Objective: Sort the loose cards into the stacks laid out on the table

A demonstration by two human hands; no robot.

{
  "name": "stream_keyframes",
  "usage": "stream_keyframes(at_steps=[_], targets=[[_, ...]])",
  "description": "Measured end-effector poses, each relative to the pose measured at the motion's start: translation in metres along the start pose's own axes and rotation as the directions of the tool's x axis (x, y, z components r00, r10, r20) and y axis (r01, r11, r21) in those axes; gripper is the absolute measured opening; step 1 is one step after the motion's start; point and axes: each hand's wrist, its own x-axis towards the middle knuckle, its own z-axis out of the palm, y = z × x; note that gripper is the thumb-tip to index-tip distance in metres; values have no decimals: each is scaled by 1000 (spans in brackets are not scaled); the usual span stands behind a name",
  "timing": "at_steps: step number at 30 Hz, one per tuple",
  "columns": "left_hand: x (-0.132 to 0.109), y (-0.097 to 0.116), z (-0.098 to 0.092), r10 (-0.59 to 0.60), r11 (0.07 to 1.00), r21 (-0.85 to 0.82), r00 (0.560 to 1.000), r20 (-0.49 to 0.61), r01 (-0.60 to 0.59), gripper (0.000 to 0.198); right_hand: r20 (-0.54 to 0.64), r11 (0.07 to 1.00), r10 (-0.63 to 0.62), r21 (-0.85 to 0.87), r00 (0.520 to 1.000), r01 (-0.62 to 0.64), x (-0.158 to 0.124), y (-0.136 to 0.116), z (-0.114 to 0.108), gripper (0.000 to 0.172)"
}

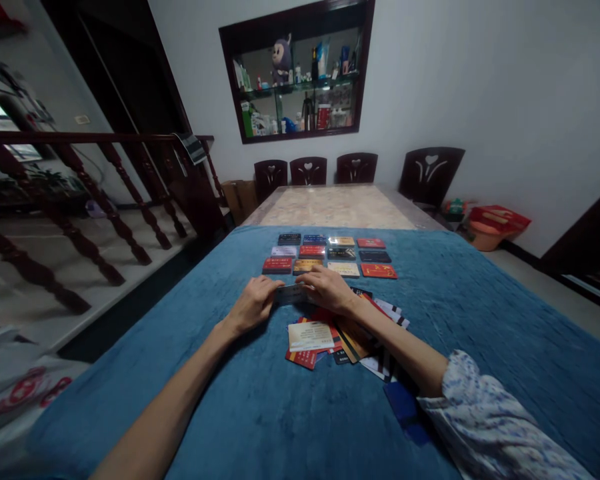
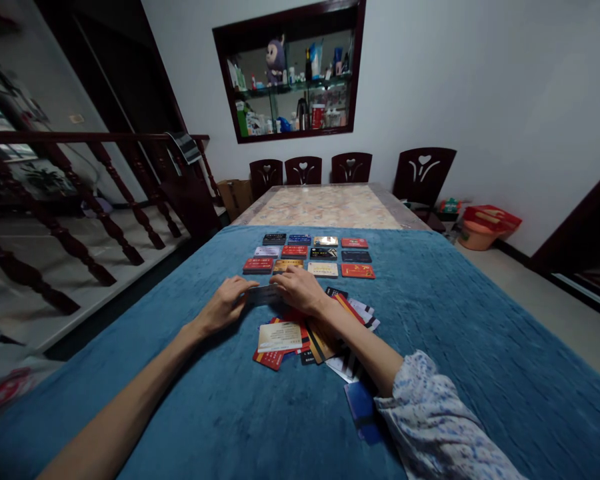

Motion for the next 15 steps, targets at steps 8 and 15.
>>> stream_keyframes(at_steps=[8, 15], targets=[[0, 1, 2, -44, 998, 48, 999, 20, 43, 34, 78, 999, 30, -27, 997, -28, -2, 0, -2, 28], [0, 2, 4, -96, 990, 104, 994, 57, 90, 40, 145, 998, 53, -51, 988, -46, -2, -3, -4, 39]])
